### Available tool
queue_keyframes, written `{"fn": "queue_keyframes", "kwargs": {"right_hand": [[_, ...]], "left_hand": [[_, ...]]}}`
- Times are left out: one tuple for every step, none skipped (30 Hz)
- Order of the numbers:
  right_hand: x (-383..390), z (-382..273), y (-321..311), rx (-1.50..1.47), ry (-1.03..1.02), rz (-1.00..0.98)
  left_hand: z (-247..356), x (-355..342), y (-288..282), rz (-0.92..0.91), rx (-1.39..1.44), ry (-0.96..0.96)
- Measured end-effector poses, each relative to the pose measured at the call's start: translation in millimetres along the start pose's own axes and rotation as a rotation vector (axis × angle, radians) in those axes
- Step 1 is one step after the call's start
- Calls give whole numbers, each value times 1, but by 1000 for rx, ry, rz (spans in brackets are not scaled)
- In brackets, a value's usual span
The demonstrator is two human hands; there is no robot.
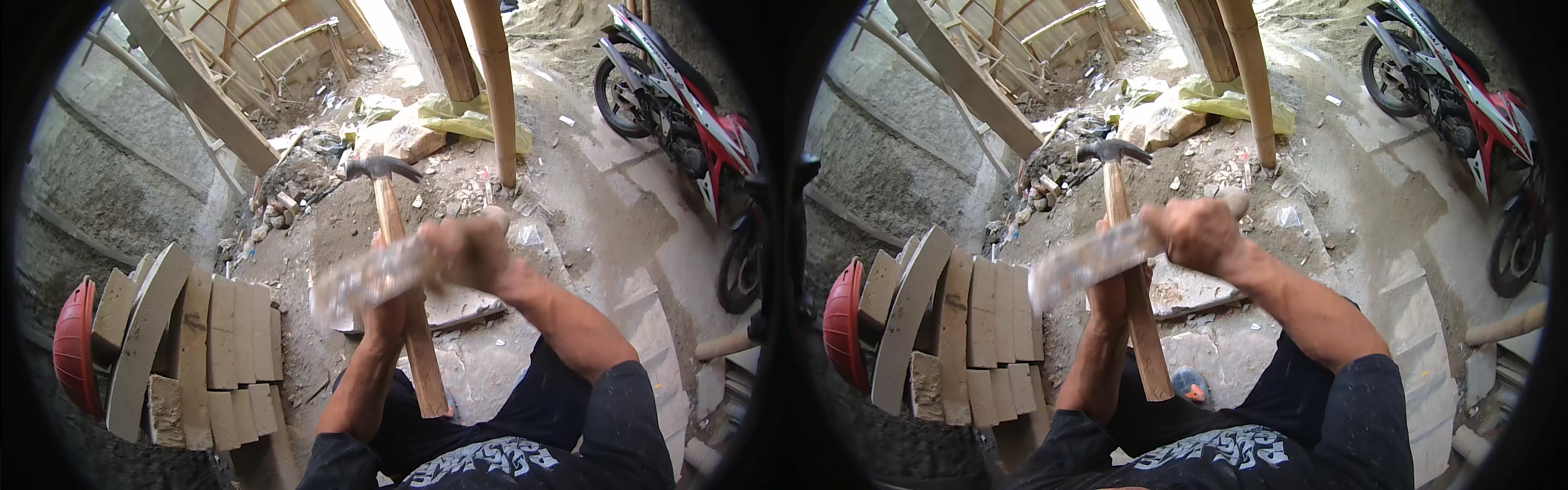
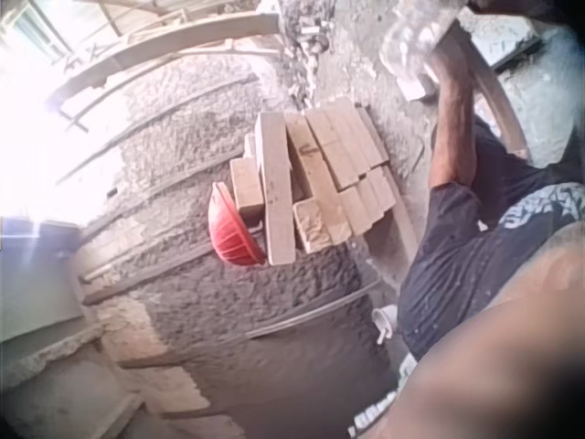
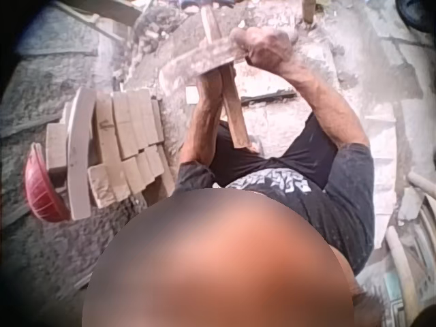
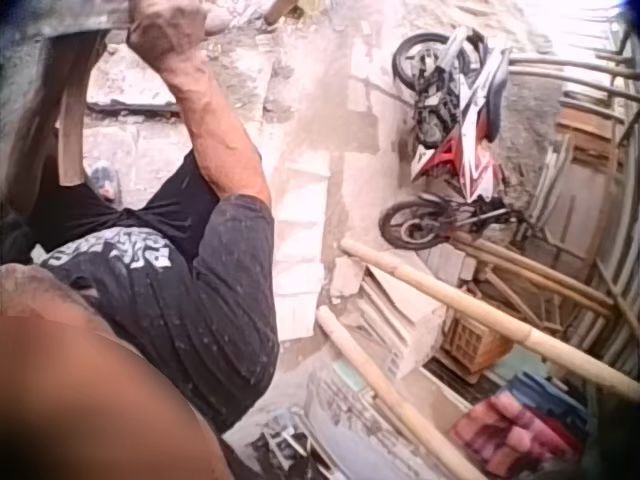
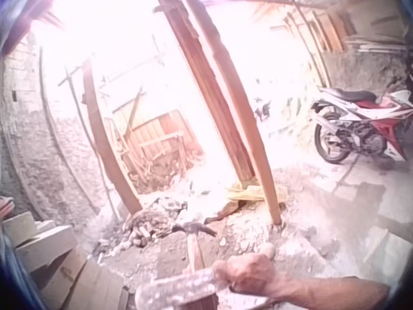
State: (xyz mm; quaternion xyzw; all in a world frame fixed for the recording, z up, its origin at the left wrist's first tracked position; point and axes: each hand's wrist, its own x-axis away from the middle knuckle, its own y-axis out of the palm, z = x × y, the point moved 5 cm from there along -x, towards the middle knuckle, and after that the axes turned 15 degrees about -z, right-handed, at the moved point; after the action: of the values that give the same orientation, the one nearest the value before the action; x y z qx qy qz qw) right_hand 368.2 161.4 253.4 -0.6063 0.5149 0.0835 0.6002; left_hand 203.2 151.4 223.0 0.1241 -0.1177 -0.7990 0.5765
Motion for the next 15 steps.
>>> {"fn": "queue_keyframes", "kwargs": {"right_hand": [[1, 5, -1, 110, 172, -29], [1, 10, -2, 215, 335, -25], [1, 10, -2, 192, 353, -63], [-2, 8, 4, 111, 296, -178], [-4, -4, 0, 131, 87, -84], [-3, -14, -4, 145, -123, -12], [-5, -14, -3, 229, -112, -28], [-6, -4, -6, 132, 39, -7], [-5, 2, -7, 184, 167, 35], [-4, 10, -8, 220, 307, 44], [-4, 13, -1, 212, 371, -60], [-5, 5, 3, 161, 199, -94], [-6, -2, 3, 210, 65, -26], [-1, -14, 2, 242, -110, 21], [-5, -5, 5, 156, -16, -19]], "left_hand": [[0, 2, -1, 21, -59, -24], [-1, 2, -4, 63, -101, -53], [-1, 4, -4, 83, -141, -80], [2, 4, -1, 28, -55, -22], [3, 2, 1, 0, 55, 3], [3, 4, 3, -4, 103, 3], [3, 3, 5, -7, 151, 2], [8, 8, 7, -29, -138, 29], [6, 8, 6, 23, -177, -33], [4, 11, 2, 97, -203, -103], [3, 10, 4, 75, -140, -89], [9, 8, 8, -19, -172, 28], [7, 7, 7, -20, -33, 44], [5, 4, 9, -52, 74, 50], [5, 4, 9, -59, -27, 29]]}}
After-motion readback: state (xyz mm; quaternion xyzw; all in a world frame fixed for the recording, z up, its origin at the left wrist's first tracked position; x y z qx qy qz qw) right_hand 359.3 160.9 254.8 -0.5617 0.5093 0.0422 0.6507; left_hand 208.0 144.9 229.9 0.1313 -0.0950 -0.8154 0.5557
